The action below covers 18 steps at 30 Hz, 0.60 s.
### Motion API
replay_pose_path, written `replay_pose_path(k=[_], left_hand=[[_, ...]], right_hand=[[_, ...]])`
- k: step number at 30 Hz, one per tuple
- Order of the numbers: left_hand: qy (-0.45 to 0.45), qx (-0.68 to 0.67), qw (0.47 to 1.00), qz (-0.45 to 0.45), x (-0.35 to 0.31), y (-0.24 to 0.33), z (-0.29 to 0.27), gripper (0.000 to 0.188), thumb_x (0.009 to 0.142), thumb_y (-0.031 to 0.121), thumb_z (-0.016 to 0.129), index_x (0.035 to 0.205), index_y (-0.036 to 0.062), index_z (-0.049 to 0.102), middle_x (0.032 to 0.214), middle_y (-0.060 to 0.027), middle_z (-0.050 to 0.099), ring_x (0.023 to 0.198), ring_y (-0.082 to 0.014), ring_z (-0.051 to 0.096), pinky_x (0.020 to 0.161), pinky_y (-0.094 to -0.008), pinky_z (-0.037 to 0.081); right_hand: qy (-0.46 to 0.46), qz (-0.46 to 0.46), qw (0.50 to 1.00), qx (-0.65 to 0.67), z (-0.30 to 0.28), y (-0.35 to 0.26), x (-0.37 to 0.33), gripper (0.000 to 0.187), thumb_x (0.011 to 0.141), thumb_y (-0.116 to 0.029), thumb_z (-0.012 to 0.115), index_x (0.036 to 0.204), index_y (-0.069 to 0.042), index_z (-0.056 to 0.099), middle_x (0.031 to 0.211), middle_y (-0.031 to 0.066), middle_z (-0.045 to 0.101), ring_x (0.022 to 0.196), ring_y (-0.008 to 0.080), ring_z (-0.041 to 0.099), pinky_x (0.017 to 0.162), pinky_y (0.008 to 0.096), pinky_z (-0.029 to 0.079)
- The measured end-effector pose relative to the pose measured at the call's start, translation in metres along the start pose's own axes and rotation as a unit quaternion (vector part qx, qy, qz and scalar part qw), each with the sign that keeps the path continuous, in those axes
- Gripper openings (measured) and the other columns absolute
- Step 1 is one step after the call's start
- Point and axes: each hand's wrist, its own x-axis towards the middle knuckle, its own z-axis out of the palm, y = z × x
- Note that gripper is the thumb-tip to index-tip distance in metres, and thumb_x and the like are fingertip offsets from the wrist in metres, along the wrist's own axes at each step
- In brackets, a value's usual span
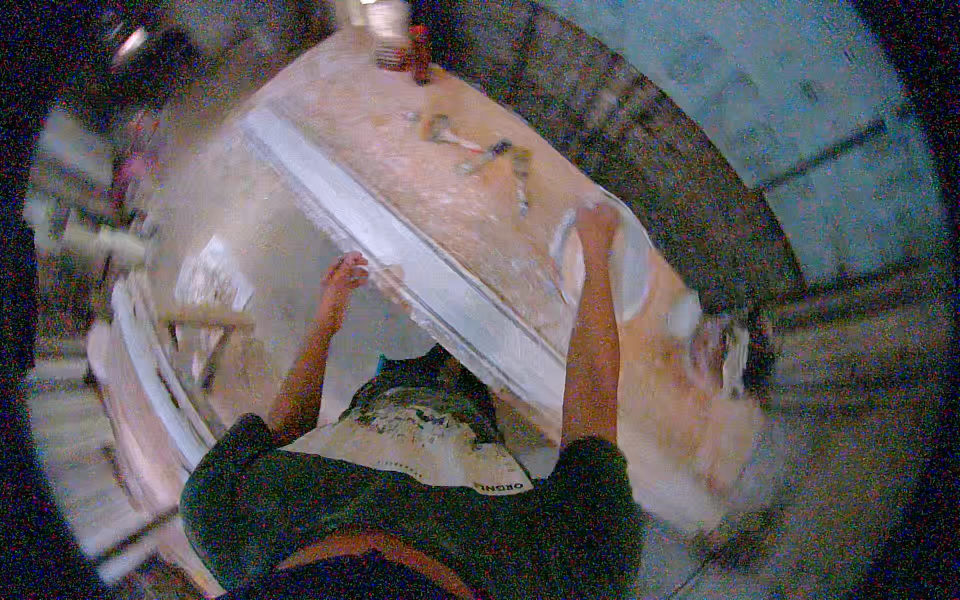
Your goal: The person cleans a long white decorative molding piece by hand. They repeatedly wipe the surface with a white fibrous material, occasionally dipping it into a bucket of liquid, and then continue wiping the molding on a workbench.
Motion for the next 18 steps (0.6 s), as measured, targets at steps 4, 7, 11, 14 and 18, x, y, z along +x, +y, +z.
replay_pose_path(k=[4, 7, 11, 14, 18], left_hand=[[0.137, -0.057, 0.989, 0.023, -0.066, -0.004, -0.066, 0.03, 0.093, 0.033, 0.051, 0.109, 0.0075, 0.057, 0.1, -0.0055, 0.062, 0.087, -0.0162, 0.06, 0.079, -0.0296, 0.046], [0.217, -0.073, 0.973, 0.004, -0.108, -0.003, -0.083, 0.03, 0.093, 0.034, 0.052, 0.108, 0.0082, 0.057, 0.099, -0.0045, 0.062, 0.086, -0.0161, 0.06, 0.078, -0.0302, 0.046], [0.195, -0.078, 0.978, 0.001, -0.132, -0.006, -0.078, 0.032, 0.093, 0.035, 0.051, 0.11, 0.0088, 0.057, 0.1, -0.0046, 0.062, 0.088, -0.0162, 0.059, 0.079, -0.0312, 0.046], [0.174, -0.073, 0.982, 0.001, -0.119, 0.005, -0.072, 0.034, 0.093, 0.037, 0.051, 0.112, 0.0092, 0.056, 0.103, -0.0052, 0.061, 0.09, -0.0167, 0.059, 0.08, -0.0311, 0.046], [0.078, -0.145, 0.986, 0.003, -0.075, -0.006, -0.076, 0.038, 0.093, 0.039, 0.049, 0.116, 0.0096, 0.054, 0.107, -0.0055, 0.058, 0.097, -0.0176, 0.057, 0.083, -0.0338, 0.046]], right_hand=[[0.087, -0.015, 0.973, 0.212, -0.038, -0.024, -0.021, 0.027, 0.079, -0.015, 0.064, 0.099, 0.002, 0.063, 0.082, 0.0137, 0.065, 0.074, 0.0223, 0.063, 0.065, 0.0324, 0.049], [0.036, 0.124, 0.872, 0.473, -0.091, -0.081, -0.053, 0.027, 0.081, -0.011, 0.06, 0.103, 0.004, 0.058, 0.079, 0.0052, 0.059, 0.063, 0.013, 0.054, 0.051, 0.0234, 0.041], [-0.012, 0.126, 0.831, 0.542, -0.126, -0.108, -0.084, 0.017, 0.082, -0.01, 0.058, 0.095, 0.002, 0.058, 0.074, -0.0007, 0.049, 0.055, 0.0065, 0.04, 0.044, 0.0218, 0.029], [-0.063, 0.048, 0.851, 0.52, -0.151, -0.19, -0.135, 0.018, 0.084, -0.011, 0.058, 0.097, 0.001, 0.056, 0.074, -0.0013, 0.047, 0.056, 0.0053, 0.037, 0.047, 0.0208, 0.029], [-0.287, -0.032, 0.753, 0.591, -0.181, -0.262, -0.165, 0.026, 0.087, -0.016, 0.057, 0.107, 0.0, 0.051, 0.077, 0.0001, 0.048, 0.058, 0.0053, 0.038, 0.051, 0.0194, 0.03]])
